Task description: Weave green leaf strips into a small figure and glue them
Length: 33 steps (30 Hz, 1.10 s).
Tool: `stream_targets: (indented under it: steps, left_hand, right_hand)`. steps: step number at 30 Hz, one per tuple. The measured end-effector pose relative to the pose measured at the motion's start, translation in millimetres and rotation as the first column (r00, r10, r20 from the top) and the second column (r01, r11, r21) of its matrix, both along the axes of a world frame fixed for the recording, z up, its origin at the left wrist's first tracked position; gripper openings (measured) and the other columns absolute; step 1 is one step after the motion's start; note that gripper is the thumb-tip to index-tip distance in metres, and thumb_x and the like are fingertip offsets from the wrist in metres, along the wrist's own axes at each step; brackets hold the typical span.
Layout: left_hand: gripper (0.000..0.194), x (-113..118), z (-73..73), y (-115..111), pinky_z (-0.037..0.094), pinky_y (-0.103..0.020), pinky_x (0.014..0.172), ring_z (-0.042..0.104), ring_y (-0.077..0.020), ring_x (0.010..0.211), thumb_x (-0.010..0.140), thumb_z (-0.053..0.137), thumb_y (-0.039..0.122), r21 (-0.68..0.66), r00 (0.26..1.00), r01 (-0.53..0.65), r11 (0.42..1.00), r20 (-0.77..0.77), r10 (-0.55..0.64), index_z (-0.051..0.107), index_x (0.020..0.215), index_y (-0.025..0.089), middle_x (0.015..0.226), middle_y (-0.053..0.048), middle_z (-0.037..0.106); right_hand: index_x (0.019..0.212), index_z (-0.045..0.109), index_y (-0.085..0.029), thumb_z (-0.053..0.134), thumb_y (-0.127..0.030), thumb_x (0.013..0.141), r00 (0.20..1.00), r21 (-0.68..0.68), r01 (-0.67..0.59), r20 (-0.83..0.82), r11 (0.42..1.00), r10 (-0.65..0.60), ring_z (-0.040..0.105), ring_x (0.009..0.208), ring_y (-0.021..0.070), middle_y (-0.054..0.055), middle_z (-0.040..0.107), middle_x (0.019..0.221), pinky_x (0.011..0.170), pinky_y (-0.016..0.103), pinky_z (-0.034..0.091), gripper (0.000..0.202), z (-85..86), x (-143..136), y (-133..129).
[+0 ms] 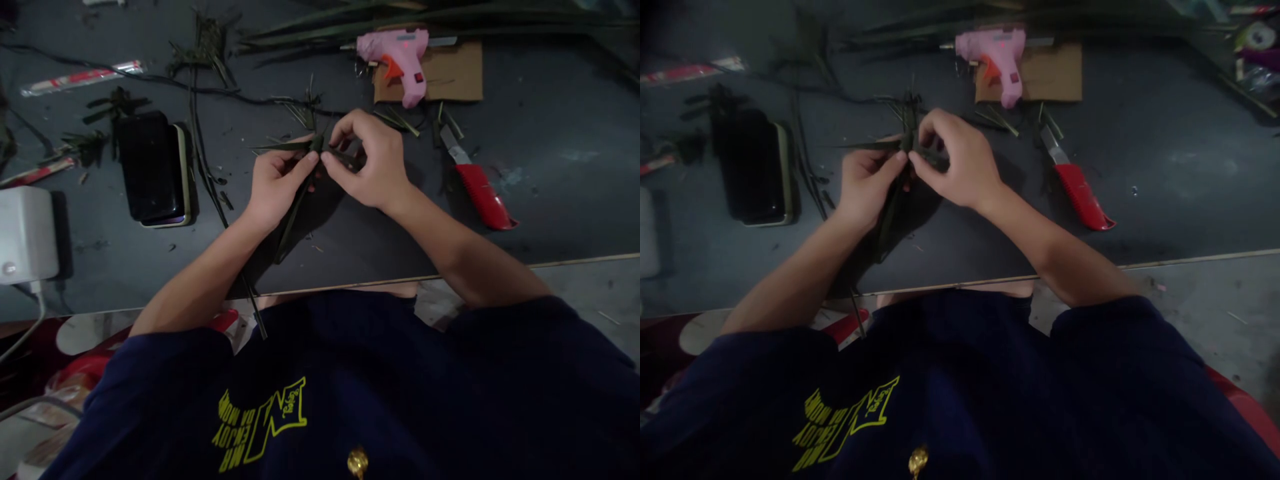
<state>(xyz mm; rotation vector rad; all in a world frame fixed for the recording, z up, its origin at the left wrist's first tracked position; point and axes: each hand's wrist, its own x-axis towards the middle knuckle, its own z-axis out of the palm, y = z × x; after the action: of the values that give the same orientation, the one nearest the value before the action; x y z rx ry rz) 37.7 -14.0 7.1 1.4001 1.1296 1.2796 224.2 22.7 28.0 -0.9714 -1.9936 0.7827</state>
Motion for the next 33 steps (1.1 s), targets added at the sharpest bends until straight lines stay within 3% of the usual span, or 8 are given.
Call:
stream_targets:
  steps: [3,6,13,18,21,25,30,33]
  left_hand:
    - [0.043,-2,-2.9,1,0.062,-0.033,0.09,0.073,-0.019,0.097,0.082,0.076,0.069,0.095,0.996,-0.072,0.993,-0.039,0.076,0.079,0.094,0.028,0.102,-0.003,0.076]
    - [0.043,-5,-5.3,0,0.052,-0.039,0.111,0.067,-0.0215,0.116,0.084,0.072,0.07,0.141,0.987,-0.11,0.984,-0.105,0.125,0.08,0.101,0.032,0.115,-0.003,0.074]
    - [0.044,1,-2.7,-5,0.051,-0.041,0.107,0.064,-0.0238,0.109,0.089,0.064,0.071,0.252,0.957,-0.192,0.948,-0.166,0.238,0.08,0.108,0.035,0.103,-0.006,0.07]
    - [0.043,4,4.3,-10,0.048,-0.042,0.113,0.062,-0.0245,0.117,0.092,0.062,0.069,0.231,0.958,-0.177,0.957,-0.182,0.221,0.079,0.11,0.035,0.11,-0.006,0.073]
    - [0.035,5,9.0,-14,0.05,-0.041,0.112,0.061,-0.0249,0.126,0.092,0.065,0.065,0.194,0.95,-0.227,0.954,-0.171,0.261,0.079,0.093,0.034,0.113,-0.004,0.074]
    - [0.039,9,11.6,-18,0.054,-0.037,0.106,0.06,-0.0238,0.133,0.095,0.064,0.059,0.098,0.942,-0.283,0.954,-0.157,0.296,0.071,0.074,0.027,0.118,0.0,0.074]
    - [0.045,10,-3.4,-12,0.054,-0.038,0.102,0.053,-0.0261,0.139,0.091,0.066,0.068,-0.033,0.935,-0.34,0.94,-0.117,0.335,0.07,0.091,0.023,0.12,0.002,0.074]
    - [0.057,-3,-14.0,-6,0.052,-0.038,0.104,0.044,-0.0248,0.145,0.089,0.056,0.081,-0.065,0.945,-0.314,0.947,-0.116,0.305,0.064,0.11,0.028,0.121,0.003,0.071]
  right_hand:
    - [0.105,0.063,-0.027,0.073,-0.073,0.081,0.971,-0.317,-0.07,-0.24,0.946,-0.008,0.071,0.079,0.0162,0.001,0.072,0.09,0.068,0.029,0.063,0.053,-14.2,-11,3]
    - [0.102,0.066,-0.026,0.077,-0.078,0.07,0.919,-0.488,-0.203,-0.394,0.849,-0.007,0.065,0.058,0.0111,-0.002,0.072,0.085,0.045,0.023,0.051,0.062,-18.7,-17,5]
    - [0.081,0.067,-0.022,0.089,-0.075,0.054,0.86,-0.641,-0.269,-0.496,0.719,-0.12,0.063,0.055,0.0109,-0.002,0.066,0.074,0.032,0.023,0.036,0.063,0.0,-21,-2]
    - [0.069,0.065,-0.024,0.089,-0.074,0.053,0.85,-0.616,-0.239,-0.506,0.75,-0.144,0.053,0.05,0.0086,-0.003,0.06,0.065,0.032,0.023,0.033,0.058,4.9,-24,-7]
    - [0.067,0.06,-0.023,0.085,-0.078,0.056,0.855,-0.615,-0.205,-0.491,0.762,-0.166,0.046,0.047,0.0068,-0.005,0.054,0.06,0.033,0.022,0.036,0.062,4.1,-26,-8]
    - [0.076,0.06,-0.023,0.078,-0.085,0.062,0.879,-0.558,-0.226,-0.469,0.799,-0.079,0.049,0.051,0.0074,-0.004,0.057,0.066,0.038,0.022,0.043,0.065,-2.0,-27,-7]
    - [0.088,0.063,-0.024,0.072,-0.088,0.066,0.912,-0.521,-0.217,-0.411,0.826,-0.019,0.054,0.057,0.0092,-0.003,0.062,0.074,0.051,0.026,0.053,0.068,-8.9,-26,-5]
    - [0.082,0.062,-0.024,0.076,-0.087,0.06,0.894,-0.53,-0.204,-0.443,0.823,-0.063,0.051,0.054,0.0091,-0.003,0.06,0.072,0.043,0.025,0.048,0.068,-8.3,-25,-3]
